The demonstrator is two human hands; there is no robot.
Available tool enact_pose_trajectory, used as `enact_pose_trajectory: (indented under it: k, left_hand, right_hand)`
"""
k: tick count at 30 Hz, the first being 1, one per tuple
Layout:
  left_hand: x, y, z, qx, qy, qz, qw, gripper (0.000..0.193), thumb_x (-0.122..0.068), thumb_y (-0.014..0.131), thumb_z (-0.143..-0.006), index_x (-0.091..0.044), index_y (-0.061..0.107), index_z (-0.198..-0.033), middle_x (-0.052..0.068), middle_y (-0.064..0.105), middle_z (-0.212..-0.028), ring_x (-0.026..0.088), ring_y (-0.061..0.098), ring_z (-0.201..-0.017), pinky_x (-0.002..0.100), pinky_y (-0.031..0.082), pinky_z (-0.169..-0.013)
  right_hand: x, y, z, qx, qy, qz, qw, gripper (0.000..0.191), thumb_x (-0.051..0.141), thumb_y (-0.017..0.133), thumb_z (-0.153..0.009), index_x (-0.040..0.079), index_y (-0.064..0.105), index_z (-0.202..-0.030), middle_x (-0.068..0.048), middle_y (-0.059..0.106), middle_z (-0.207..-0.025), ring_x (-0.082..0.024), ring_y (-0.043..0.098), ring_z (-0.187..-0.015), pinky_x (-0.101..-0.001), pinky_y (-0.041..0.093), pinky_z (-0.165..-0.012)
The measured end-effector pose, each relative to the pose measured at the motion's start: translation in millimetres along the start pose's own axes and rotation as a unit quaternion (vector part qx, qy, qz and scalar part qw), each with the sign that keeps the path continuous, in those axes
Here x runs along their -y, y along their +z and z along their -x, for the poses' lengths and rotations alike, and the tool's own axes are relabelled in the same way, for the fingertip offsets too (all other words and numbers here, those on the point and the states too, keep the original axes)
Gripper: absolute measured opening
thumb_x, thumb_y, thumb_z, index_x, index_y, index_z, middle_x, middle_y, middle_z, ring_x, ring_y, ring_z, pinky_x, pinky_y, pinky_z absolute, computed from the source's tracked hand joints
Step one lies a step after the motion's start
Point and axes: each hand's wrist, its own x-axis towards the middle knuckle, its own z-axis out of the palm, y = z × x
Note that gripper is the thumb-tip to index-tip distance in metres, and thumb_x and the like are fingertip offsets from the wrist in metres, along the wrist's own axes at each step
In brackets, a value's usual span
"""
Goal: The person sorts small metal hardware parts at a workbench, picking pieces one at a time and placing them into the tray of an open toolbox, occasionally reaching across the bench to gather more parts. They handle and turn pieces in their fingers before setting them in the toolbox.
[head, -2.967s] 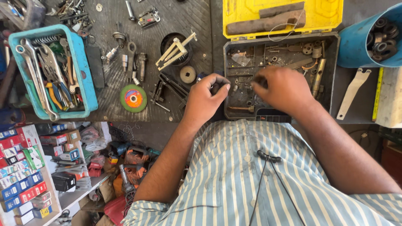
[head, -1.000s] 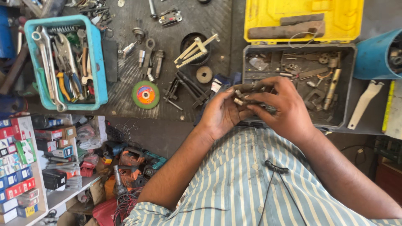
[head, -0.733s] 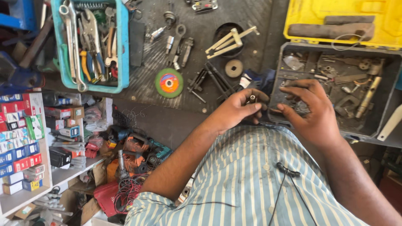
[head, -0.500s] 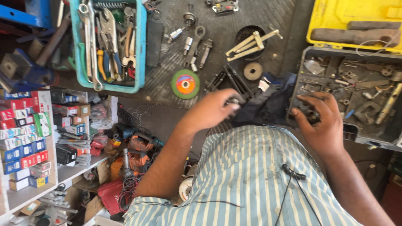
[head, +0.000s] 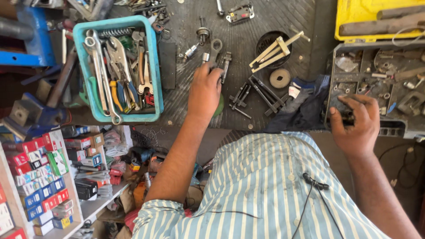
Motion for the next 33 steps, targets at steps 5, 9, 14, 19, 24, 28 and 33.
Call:
enact_pose_trajectory:
  k: [5,9,14,19,24,28,33]
  left_hand:
    - [5,-2,5,-0.015,0.030,0.041,0.999,0.028,-0.001,0.075,-0.085,-0.008,0.068,-0.112,0.013,0.064,-0.124,0.037,0.060,-0.116,0.045,0.050,-0.099]
    - [19,-16,9,-0.060,0.000,0.069,0.996,0.026,0.002,0.070,-0.095,-0.007,0.068,-0.119,0.010,0.068,-0.121,0.033,0.064,-0.116,0.043,0.051,-0.103]
    - [47,-35,8,-0.097,-0.093,0.023,0.991,0.031,0.002,0.068,-0.096,-0.005,0.063,-0.126,0.014,0.064,-0.123,0.033,0.066,-0.113,0.042,0.054,-0.098]
    - [67,-22,-12,-0.073,-0.104,-0.015,0.992,0.045,-0.009,0.079,-0.088,-0.001,0.059,-0.127,0.019,0.061,-0.122,0.035,0.066,-0.104,0.044,0.053,-0.090]
    - [85,-13,-32,-0.025,-0.186,-0.039,0.981,0.033,-0.016,0.083,-0.082,-0.003,0.066,-0.107,0.017,0.066,-0.108,0.036,0.070,-0.097,0.045,0.055,-0.083]
    - [92,-27,-35,0.011,-0.166,-0.105,0.981,0.029,-0.017,0.086,-0.075,-0.002,0.067,-0.090,0.020,0.067,-0.096,0.042,0.067,-0.092,0.049,0.053,-0.081]
    - [65,-49,-19,0.084,-0.177,-0.086,0.977,0.026,-0.017,0.086,-0.073,-0.003,0.067,-0.084,0.022,0.066,-0.093,0.042,0.065,-0.089,0.050,0.052,-0.080]
  right_hand:
    - [-3,2,7,-0.021,0.008,0.017,1.000,0.020,0.007,0.077,-0.105,0.002,0.067,-0.121,-0.016,0.060,-0.121,-0.032,0.061,-0.114,-0.0388,0.050,-0.097]
    - [-6,6,7,-0.042,0.006,0.015,0.999,0.016,0.005,0.075,-0.106,0.002,0.067,-0.119,-0.016,0.062,-0.120,-0.031,0.062,-0.111,-0.0378,0.051,-0.096]
    - [-9,10,11,-0.044,0.002,0.020,0.999,0.013,0.004,0.074,-0.108,0.002,0.066,-0.118,-0.015,0.063,-0.118,-0.031,0.063,-0.109,-0.0376,0.051,-0.094]
    - [-13,12,10,-0.037,0.000,0.016,0.999,0.011,0.005,0.074,-0.110,0.000,0.067,-0.117,-0.015,0.063,-0.117,-0.028,0.065,-0.109,-0.0353,0.053,-0.092]
    - [-10,10,10,-0.031,-0.001,0.026,0.999,0.015,0.007,0.075,-0.107,-0.001,0.069,-0.119,-0.016,0.066,-0.119,-0.029,0.064,-0.107,-0.0363,0.055,-0.093]
    - [-4,10,9,-0.030,-0.001,0.018,0.999,0.015,0.007,0.075,-0.107,0.000,0.069,-0.118,-0.015,0.066,-0.118,-0.029,0.065,-0.106,-0.0364,0.056,-0.093]
    - [6,10,6,-0.036,0.002,0.005,0.999,0.015,0.009,0.077,-0.109,0.000,0.069,-0.118,-0.016,0.067,-0.118,-0.030,0.067,-0.108,-0.0372,0.056,-0.091]
